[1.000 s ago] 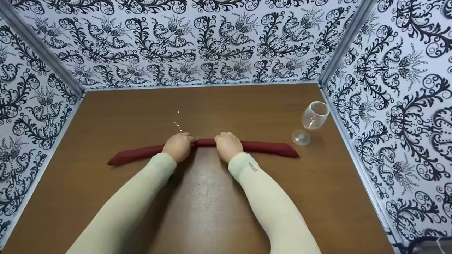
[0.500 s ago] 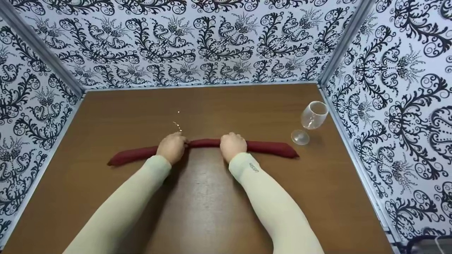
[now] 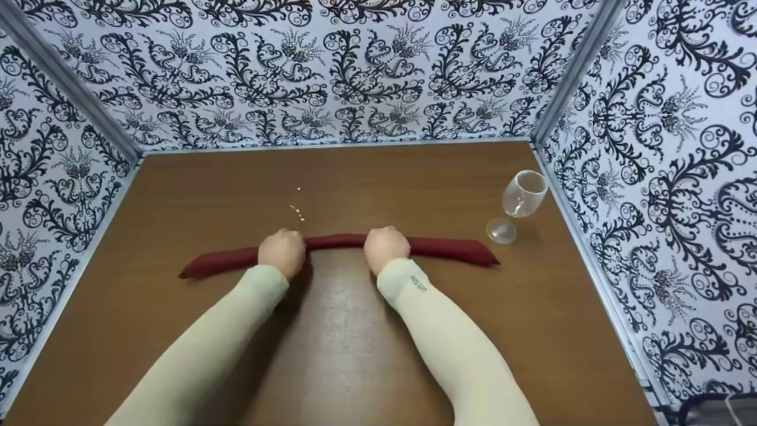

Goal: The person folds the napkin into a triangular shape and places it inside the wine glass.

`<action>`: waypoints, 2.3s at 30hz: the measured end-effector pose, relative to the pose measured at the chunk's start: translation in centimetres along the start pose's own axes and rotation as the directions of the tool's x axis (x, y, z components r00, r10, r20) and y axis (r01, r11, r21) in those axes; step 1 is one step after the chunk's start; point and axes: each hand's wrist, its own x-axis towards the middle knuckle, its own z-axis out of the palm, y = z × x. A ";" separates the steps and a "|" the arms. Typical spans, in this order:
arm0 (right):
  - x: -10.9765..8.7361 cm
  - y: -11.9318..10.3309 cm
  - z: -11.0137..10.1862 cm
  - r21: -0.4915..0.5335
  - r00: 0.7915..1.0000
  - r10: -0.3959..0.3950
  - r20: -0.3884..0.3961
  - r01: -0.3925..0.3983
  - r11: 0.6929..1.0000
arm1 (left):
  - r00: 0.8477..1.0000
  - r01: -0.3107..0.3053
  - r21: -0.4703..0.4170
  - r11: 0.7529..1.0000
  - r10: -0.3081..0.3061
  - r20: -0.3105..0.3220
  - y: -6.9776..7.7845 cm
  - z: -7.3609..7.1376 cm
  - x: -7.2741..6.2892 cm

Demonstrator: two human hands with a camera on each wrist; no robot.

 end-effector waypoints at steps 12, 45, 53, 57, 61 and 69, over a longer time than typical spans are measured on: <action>-0.4 0.2 0.3 0.020 1.000 0.008 -0.010 -0.008 1.000 | 0.997 0.043 -0.041 0.998 -0.041 0.068 0.5 -0.3 -0.4; -1.4 4.9 -0.5 0.139 0.920 -0.206 0.334 0.168 0.976 | 0.885 -0.067 -0.216 0.974 0.158 0.437 -4.4 -0.9 0.6; -0.8 5.1 -0.2 0.179 0.918 -0.253 0.306 0.205 0.962 | 0.895 -0.057 -0.231 0.971 0.153 0.420 -4.0 -1.3 0.8; -0.6 4.9 -0.2 0.199 0.916 -0.270 0.297 0.217 0.956 | 0.900 -0.042 -0.248 0.968 0.145 0.412 -3.8 -1.2 0.9; -0.3 4.5 -0.4 0.212 0.914 -0.293 0.281 0.239 0.948 | 0.895 -0.027 -0.252 0.967 0.135 0.424 -3.6 -0.8 1.2; 0.7 2.8 -0.1 0.161 0.934 -0.286 0.213 0.255 0.953 | 0.890 -0.015 -0.203 0.979 0.106 0.443 -2.8 -0.1 1.7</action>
